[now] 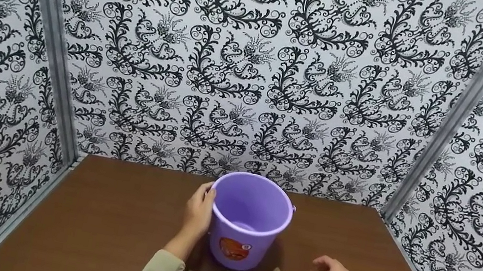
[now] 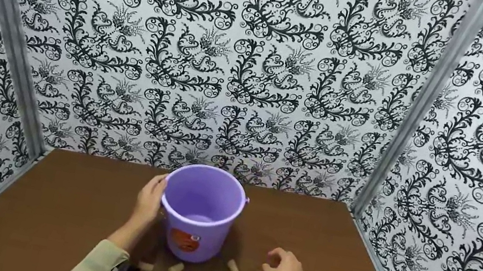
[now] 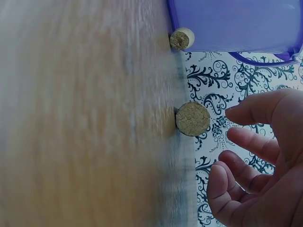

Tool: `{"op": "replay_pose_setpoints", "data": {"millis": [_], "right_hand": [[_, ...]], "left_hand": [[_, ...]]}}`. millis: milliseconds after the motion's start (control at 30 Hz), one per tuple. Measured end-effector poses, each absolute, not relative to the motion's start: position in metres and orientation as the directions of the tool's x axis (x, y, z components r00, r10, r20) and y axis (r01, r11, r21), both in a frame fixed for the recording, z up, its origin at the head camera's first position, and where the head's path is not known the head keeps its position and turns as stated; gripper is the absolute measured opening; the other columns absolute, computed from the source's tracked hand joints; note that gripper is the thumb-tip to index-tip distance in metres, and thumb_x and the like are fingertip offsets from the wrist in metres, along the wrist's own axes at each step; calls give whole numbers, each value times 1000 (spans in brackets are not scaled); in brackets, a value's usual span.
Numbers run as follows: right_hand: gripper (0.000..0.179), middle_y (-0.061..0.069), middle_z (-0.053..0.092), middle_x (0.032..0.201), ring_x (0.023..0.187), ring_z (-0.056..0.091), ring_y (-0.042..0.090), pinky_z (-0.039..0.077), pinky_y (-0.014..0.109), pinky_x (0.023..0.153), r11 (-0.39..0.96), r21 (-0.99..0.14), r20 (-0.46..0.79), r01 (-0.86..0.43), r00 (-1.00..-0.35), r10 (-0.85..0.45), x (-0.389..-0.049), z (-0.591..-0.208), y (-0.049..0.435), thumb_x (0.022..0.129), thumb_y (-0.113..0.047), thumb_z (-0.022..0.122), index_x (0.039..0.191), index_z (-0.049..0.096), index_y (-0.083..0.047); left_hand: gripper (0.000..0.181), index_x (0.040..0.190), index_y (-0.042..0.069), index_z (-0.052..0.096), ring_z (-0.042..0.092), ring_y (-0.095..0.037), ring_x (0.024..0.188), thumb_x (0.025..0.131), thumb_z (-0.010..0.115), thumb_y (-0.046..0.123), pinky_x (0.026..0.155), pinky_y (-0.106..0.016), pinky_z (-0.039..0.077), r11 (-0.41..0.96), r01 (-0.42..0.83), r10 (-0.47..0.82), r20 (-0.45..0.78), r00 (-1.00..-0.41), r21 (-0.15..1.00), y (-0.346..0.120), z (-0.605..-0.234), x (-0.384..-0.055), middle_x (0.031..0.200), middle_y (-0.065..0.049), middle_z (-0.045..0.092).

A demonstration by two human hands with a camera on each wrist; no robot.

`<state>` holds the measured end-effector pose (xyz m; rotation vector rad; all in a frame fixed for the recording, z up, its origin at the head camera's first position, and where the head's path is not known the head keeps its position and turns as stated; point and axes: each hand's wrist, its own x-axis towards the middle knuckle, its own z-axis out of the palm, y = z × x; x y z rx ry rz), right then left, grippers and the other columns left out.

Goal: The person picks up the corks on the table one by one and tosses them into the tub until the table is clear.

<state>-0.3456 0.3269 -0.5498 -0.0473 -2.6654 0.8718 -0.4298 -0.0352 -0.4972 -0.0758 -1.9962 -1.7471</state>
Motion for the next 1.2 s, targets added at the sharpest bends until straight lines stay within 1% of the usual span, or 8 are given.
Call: {"op": "replay_pose_setpoints", "data": {"millis": [267, 400, 567, 700, 867, 1067, 1200], "right_hand": [[20, 0, 74, 94, 88, 68, 15, 56, 35, 82, 800, -598, 272, -61, -953, 131, -342, -549, 329, 78, -13, 84, 96, 76, -14], [19, -3, 74, 90, 84, 66, 12, 54, 33, 79, 799, -599, 253, -50, -959, 130, -341, -550, 330, 78, -13, 85, 95, 76, -15], [21, -5, 74, 87, 81, 65, 9, 54, 31, 76, 783, -620, 211, -44, -971, 112, -340, -551, 329, 78, -14, 86, 96, 75, -14], [21, -5, 74, 88, 82, 65, 10, 54, 33, 77, 788, -614, 205, -54, -974, 93, -340, -552, 328, 77, -13, 87, 94, 74, -14], [21, -4, 73, 88, 84, 64, 12, 53, 34, 76, 781, -622, 164, -50, -984, 68, -341, -553, 326, 76, -14, 86, 93, 74, -16], [21, -3, 70, 86, 82, 62, 13, 51, 34, 73, 785, -617, 134, -54, -990, 37, -343, -555, 327, 78, -16, 86, 94, 74, -16], [22, -2, 70, 87, 83, 62, 14, 51, 33, 72, 788, -610, 129, -85, -992, -7, -346, -558, 326, 78, -17, 86, 96, 74, -14]], "left_hand": [[30, 131, 9, 72, 69, -34, 117, 108, 55, 20, 107, -54, 51, 174, 358, -262, 393, -881, 917, -34, -497, -428, 128, -15, 75], [30, 131, 9, 72, 69, -33, 117, 108, 55, 20, 106, -53, 52, 193, 362, -256, 403, -879, 912, -33, -499, -428, 128, -14, 75], [30, 130, 7, 72, 70, -32, 112, 107, 55, 18, 103, -51, 54, 200, 368, -257, 411, -875, 908, -33, -501, -429, 123, -15, 77], [30, 129, 6, 72, 70, -32, 112, 107, 55, 18, 103, -51, 54, 191, 379, -255, 418, -872, 906, -34, -500, -430, 122, -15, 77], [29, 129, 6, 72, 69, -32, 111, 107, 55, 17, 103, -50, 54, 177, 382, -254, 417, -873, 907, -34, -498, -431, 122, -16, 77], [30, 129, 8, 73, 70, -31, 112, 107, 56, 19, 103, -51, 54, 192, 368, -259, 408, -875, 910, -35, -499, -432, 123, -14, 77], [30, 130, 10, 72, 70, -30, 111, 108, 56, 21, 104, -51, 54, 187, 351, -259, 391, -883, 917, -36, -501, -434, 120, -14, 77]]}}
